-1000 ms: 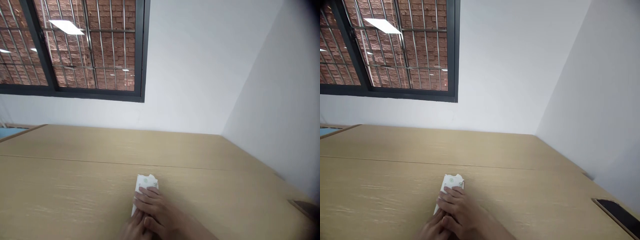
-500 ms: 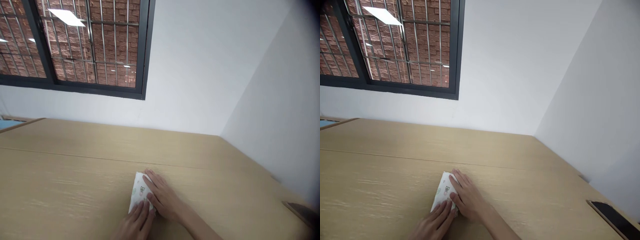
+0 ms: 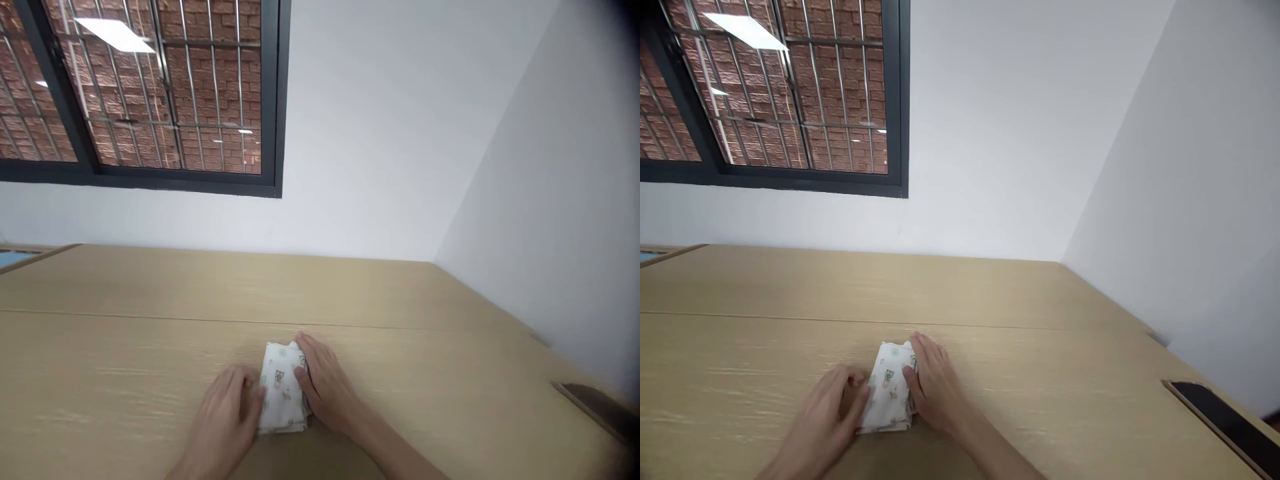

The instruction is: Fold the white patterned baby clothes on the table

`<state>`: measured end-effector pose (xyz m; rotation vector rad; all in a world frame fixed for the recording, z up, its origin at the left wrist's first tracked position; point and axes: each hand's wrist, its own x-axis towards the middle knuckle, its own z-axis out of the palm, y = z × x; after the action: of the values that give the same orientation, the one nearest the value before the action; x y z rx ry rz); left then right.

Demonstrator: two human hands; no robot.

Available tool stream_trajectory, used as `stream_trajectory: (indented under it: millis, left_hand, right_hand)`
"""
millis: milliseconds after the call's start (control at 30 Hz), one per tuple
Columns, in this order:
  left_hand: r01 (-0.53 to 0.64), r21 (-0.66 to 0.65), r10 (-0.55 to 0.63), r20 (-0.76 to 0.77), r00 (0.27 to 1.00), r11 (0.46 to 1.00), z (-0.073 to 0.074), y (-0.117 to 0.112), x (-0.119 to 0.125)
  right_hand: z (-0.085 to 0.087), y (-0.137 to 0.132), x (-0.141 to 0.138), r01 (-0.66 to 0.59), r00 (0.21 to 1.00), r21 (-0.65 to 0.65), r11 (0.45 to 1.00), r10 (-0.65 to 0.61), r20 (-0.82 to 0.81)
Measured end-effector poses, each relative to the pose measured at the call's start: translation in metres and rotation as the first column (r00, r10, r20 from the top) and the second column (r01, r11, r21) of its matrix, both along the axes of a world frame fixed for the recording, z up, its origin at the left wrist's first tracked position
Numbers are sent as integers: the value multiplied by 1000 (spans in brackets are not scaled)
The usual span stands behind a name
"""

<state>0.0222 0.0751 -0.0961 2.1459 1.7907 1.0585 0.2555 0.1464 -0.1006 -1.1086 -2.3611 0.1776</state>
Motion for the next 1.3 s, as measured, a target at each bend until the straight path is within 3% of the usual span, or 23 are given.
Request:
stream_trajectory:
  millis: [200,433,733,933,1033,1133,1300]
  left_hand:
    - [-18,-126,16,-15,1000,992,-8,3,-1]
    - [35,-159,-37,-15,999,987,-11,3,5]
    - [126,-221,-91,161,983,967,-9,1,11]
    - [252,-196,-197,262,945,948,-2,3,8]
    - [280,-167,-237,239,942,945,8,8,2]
    - [288,-159,-259,182,949,944,28,5,-1]
    - [195,-202,-184,74,980,960,63,-34,-7]
  right_hand:
    - [5,-2,-1,-34,999,26,999,34,-24]
    - [7,-4,-4,-3,1000,18,1000,4,-29]
    - [12,-6,-4,-29,997,99,995,36,-70]
    - [11,-5,-5,-51,995,142,989,62,-79]
    - [11,-8,-6,-63,994,126,990,73,-77]
    - [12,-16,-11,-41,992,53,998,47,-116]
    - [29,-42,-41,-87,974,-163,983,50,-221]
